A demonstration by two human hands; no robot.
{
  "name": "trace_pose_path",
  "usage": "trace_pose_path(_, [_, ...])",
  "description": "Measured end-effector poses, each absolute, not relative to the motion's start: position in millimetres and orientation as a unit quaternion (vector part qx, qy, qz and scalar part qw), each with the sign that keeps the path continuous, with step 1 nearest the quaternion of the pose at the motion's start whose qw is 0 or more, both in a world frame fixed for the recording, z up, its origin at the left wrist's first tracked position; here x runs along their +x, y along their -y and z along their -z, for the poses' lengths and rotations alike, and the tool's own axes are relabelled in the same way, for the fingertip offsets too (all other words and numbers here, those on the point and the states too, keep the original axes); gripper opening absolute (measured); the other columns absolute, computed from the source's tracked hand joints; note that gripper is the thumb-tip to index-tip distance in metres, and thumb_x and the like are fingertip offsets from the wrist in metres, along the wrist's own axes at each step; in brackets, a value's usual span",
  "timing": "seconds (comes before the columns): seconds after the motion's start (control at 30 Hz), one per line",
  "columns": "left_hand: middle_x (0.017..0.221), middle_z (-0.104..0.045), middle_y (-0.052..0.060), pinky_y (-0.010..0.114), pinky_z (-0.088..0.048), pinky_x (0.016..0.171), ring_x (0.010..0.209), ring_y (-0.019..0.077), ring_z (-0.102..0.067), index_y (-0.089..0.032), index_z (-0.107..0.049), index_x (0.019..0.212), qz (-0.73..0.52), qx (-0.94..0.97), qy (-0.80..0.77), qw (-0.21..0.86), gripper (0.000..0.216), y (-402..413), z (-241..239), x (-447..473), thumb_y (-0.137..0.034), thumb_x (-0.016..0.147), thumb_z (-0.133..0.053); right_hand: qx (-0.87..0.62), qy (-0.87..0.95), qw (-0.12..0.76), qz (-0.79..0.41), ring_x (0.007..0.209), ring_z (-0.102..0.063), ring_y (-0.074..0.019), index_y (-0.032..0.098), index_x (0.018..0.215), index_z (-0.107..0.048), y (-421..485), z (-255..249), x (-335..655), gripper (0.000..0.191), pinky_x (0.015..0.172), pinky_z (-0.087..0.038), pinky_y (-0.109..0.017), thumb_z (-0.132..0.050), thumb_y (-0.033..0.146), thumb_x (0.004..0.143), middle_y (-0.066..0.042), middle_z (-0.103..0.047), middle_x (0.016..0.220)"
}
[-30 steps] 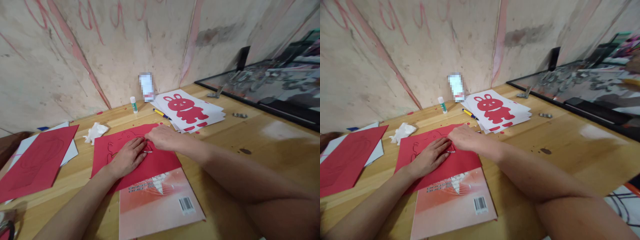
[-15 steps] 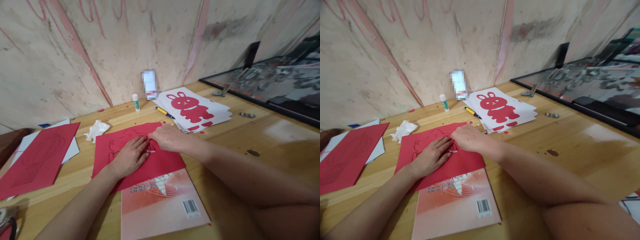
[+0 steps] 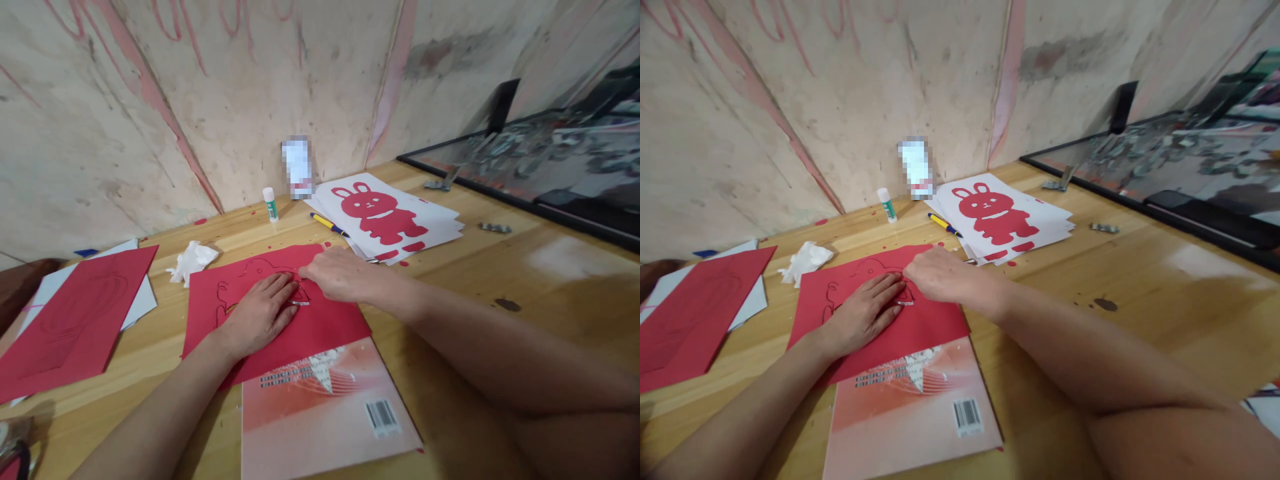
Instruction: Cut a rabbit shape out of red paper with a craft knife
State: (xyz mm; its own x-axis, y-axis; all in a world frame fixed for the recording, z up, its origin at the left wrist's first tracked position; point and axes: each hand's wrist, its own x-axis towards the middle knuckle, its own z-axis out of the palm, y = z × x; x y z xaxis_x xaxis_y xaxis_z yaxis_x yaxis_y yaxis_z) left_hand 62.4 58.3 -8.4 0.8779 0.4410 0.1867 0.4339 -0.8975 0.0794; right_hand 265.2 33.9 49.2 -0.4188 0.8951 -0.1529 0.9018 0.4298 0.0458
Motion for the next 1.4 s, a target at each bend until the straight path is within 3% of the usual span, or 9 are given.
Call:
trace_pose_path(0.8, [0.141,-0.046,0.013,0.048,-0.036,0.108,0.133,0.0273,-0.038,-0.014,-0.043,0.137,-0.098,0.970,-0.222,0.029,0.046,-58,10,63,-0.036,0.098,-0.035,0.530,-0.845,0.064,0.030,0.077,-0.065,-0.0225,0.022,0.101,-0.067,-39,-46,276,0.035,0.056,-0.029,-0.028,-0.050,0.009,0.073,-0.008,-0.071,0.079])
trace_pose_path(1.07, [0.140,-0.045,0.014,0.045,-0.039,0.107,0.130,0.0258,-0.040,-0.015,-0.033,0.143,-0.106,0.964,-0.238,0.053,0.050,-55,7,64,-0.033,0.097,-0.038,0.522,-0.850,0.060,0.030,0.077,-0.065,-0.0219,0.022,0.098,-0.068,-41,-44,277,0.033,0.055,-0.027,-0.028,-0.048,0.008,0.075,-0.008,-0.071,0.081])
trace_pose_path(1.4, [0.142,-0.043,0.015,0.050,-0.037,0.107,0.133,0.0287,-0.036,-0.016,-0.046,0.137,-0.078,0.972,-0.220,0.015,0.044,-56,8,64,-0.035,0.098,-0.033,0.544,-0.837,0.057,0.028,0.075,-0.064,-0.0214,0.021,0.097,-0.067,-38,-45,274,0.029,0.056,-0.028,-0.027,-0.048,0.011,0.077,-0.009,-0.071,0.082])
